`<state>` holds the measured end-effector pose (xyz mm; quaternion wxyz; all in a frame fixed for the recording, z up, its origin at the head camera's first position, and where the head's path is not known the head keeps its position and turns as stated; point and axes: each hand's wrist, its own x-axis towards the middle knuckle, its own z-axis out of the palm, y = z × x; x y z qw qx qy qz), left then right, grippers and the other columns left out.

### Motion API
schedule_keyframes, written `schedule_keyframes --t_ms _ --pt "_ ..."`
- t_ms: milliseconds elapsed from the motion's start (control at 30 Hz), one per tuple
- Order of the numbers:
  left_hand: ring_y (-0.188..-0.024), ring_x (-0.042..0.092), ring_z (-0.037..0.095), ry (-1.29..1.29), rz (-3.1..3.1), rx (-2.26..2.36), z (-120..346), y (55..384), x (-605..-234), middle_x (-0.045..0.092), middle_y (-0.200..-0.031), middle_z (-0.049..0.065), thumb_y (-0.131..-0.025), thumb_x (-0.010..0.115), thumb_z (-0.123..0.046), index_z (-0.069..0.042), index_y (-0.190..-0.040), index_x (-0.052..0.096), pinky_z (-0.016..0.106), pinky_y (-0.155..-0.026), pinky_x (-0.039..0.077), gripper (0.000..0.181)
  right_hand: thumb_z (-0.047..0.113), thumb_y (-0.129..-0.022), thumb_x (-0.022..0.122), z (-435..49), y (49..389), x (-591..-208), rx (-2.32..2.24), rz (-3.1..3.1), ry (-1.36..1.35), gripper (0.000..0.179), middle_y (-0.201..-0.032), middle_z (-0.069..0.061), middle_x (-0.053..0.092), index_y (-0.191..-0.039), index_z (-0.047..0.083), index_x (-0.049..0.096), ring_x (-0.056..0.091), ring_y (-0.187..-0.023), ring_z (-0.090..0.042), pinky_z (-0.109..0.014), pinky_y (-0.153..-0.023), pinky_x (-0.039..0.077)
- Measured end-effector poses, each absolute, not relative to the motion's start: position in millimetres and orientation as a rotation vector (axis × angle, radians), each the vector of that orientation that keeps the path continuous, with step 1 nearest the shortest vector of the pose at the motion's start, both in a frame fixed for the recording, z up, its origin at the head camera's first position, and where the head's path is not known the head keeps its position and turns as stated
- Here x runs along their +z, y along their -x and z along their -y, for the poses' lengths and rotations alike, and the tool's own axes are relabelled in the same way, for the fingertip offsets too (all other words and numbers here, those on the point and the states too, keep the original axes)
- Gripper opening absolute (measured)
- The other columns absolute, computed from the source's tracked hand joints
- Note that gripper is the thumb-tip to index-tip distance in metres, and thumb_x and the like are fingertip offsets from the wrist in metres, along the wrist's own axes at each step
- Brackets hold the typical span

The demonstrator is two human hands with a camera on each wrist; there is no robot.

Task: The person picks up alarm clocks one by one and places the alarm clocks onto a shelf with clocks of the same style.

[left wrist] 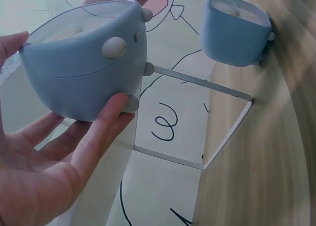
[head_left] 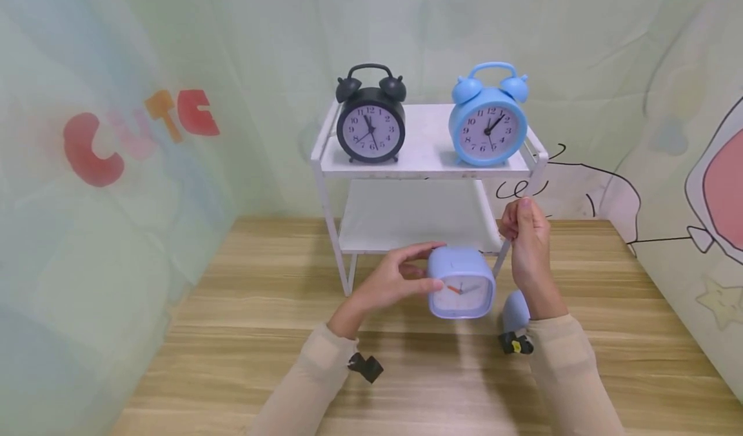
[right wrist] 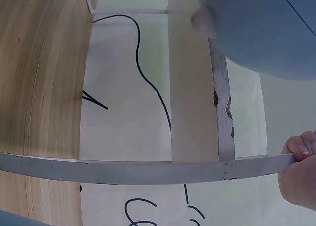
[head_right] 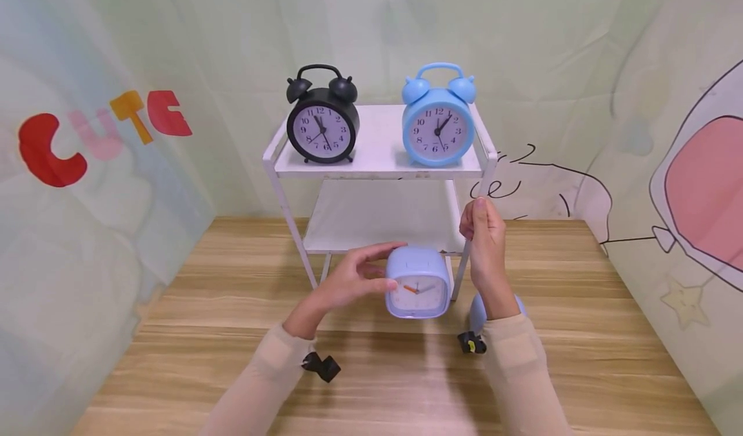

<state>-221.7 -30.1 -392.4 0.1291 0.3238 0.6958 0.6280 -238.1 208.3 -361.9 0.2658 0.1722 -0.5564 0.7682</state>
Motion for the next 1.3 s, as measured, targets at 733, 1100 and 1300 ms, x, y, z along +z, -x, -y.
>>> schedule_keyframes --t_ms 733,1100,1300 --pt "-0.11 0.065 0.033 -0.894 -1.939 1.914 28.3 230.2 -368.9 0.053 -0.139 0.018 -0.088 0.072 -0.007 -0.004 -0.145 0.049 0.046 -0.078 0.06 0.062 0.021 -0.109 0.04 -207.8 240.3 -364.2 2.098 1.461 -0.488 0.039 -0.063 -0.002 0.034 -0.076 0.001 0.041 0.028 -0.056 -0.014 -0.029 -0.055 0.017" --pt "-0.103 0.068 0.033 -0.86 -1.947 1.975 26.3 239.8 -360.4 0.054 -0.134 0.02 -0.088 0.07 -0.003 -0.004 -0.146 0.049 0.05 -0.079 0.059 0.061 0.02 -0.109 0.039 -207.5 239.6 -363.9 2.097 1.465 -0.482 0.04 -0.063 -0.003 0.034 -0.076 -0.001 0.039 0.028 -0.056 -0.014 -0.029 -0.055 0.017" --pt "-0.1 0.069 0.033 -0.874 -1.966 1.986 22.9 244.7 -357.2 0.054 -0.132 0.022 -0.088 0.069 0.0 -0.002 -0.145 0.049 0.046 -0.078 0.06 0.06 0.019 -0.109 0.038 -207.6 238.4 -363.1 2.096 1.472 -0.484 0.039 -0.064 -0.003 0.035 -0.076 -0.001 0.041 0.03 -0.057 -0.014 -0.026 -0.053 0.021"
